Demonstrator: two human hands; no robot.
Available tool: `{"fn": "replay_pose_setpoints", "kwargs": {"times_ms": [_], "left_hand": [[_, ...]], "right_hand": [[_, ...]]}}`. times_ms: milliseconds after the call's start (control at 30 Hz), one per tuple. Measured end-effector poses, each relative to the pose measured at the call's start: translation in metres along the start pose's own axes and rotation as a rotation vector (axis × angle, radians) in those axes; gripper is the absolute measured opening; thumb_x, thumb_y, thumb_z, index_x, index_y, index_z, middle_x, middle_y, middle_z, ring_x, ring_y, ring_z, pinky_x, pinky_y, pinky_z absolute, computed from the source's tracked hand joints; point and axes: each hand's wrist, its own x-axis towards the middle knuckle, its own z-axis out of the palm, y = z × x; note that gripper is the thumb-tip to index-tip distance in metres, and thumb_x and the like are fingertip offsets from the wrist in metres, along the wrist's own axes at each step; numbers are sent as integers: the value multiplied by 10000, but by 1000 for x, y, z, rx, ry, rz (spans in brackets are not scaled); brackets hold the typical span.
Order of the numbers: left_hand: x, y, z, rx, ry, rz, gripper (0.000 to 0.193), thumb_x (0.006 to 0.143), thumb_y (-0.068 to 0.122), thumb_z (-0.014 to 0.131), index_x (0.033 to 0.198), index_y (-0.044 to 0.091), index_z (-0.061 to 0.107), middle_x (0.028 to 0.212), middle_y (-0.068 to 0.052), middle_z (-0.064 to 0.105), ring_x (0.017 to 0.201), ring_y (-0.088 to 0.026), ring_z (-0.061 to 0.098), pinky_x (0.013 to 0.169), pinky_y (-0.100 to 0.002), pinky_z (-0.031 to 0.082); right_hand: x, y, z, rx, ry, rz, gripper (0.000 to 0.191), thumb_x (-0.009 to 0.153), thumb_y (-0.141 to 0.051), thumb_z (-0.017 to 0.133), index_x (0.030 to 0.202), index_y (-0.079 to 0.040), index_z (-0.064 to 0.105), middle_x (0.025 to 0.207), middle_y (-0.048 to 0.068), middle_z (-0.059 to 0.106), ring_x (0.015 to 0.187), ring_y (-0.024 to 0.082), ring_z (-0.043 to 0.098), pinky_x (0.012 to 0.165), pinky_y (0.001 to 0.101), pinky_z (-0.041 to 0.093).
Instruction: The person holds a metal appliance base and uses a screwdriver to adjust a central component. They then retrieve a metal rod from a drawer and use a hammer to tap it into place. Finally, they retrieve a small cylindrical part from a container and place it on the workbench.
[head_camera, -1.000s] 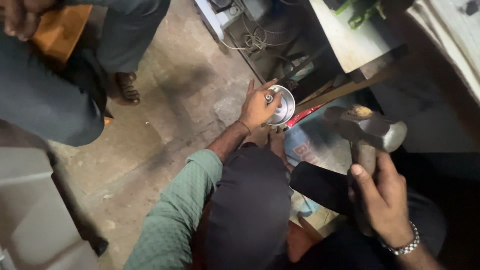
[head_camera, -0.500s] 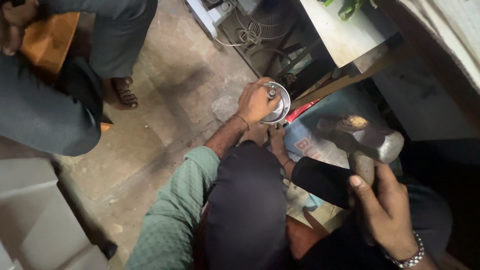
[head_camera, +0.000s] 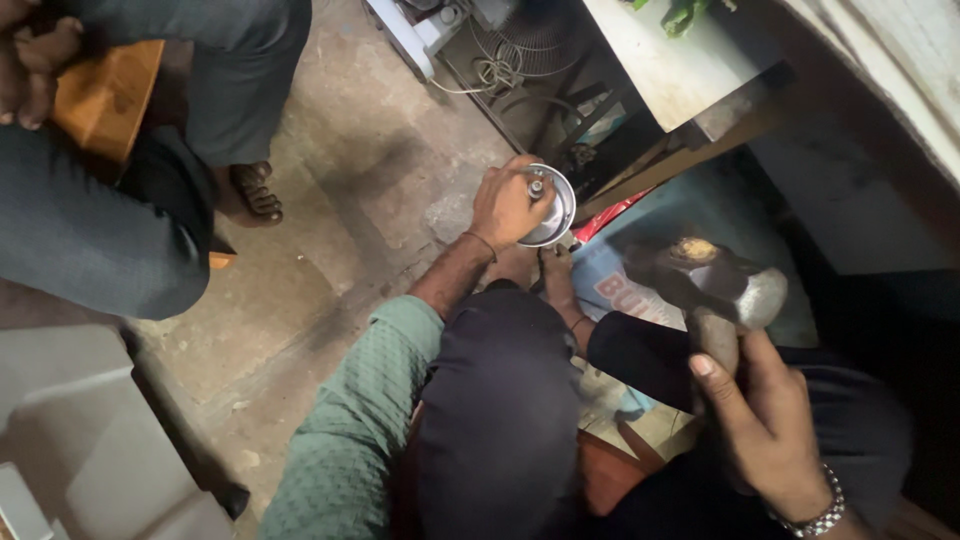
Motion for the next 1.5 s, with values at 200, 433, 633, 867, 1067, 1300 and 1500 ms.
{"fn": "replay_pose_setpoints", "kwargs": {"times_ms": [200,433,633,867,1067,1300,1500], "left_hand": [[-4,-4,4,20,3,30,200,861,255,701,859,74,785,1100,-126,736,898,-325,709,852,-446,552],[-6,0,3,74,-33,-32,326,748,247,763,1041,106,772,1210,-82,707,1065,-273,684,938,-436,483],[-10,-5,2,68,-10,30,592,633,214,776,1214,105,751,1243,-121,673,1148,-304,634,904,-471,469],[-5,-3,4,226,-63,-16,380,721,368,779,969,82,812,1297,-170,669,1184,-274,642,919,-480,487],[-11,-4,9,237,-119,-64,382,824,476,755,884,106,826,1226,-127,705,1278,-244,613,941,-494,479],[-9,-1,-1,144,-39,-19,449,664,400,751,1015,128,814,1208,-122,685,1105,-274,635,873,-485,481],[-11,1,0,165,-80,-115,359,783,473,752,893,139,823,1103,-92,705,1057,-255,656,894,-476,482]], "right_hand": [[26,-24,8,-56,-38,109,347,928,-239,662,1203,-34,616,641,135,694,541,209,685,504,355,514],[88,-86,37,-287,-164,-197,468,951,-362,617,1293,-44,586,814,259,720,782,403,740,669,478,548],[97,-83,49,-399,-236,-235,501,957,-384,579,1345,-67,561,862,281,716,858,465,701,725,524,550],[88,-105,36,-481,-210,-85,476,984,-379,618,1374,-105,595,784,214,715,698,357,709,615,456,553],[57,-85,2,-42,145,-606,287,1037,-293,606,933,-34,539,783,140,628,637,189,624,570,336,515],[78,-37,42,-527,-137,-57,302,1015,-262,660,1079,21,578,739,256,618,600,347,560,610,437,499],[31,-96,-13,421,13,-554,427,1105,-386,641,1201,25,582,998,172,672,831,309,666,768,397,590]]}}
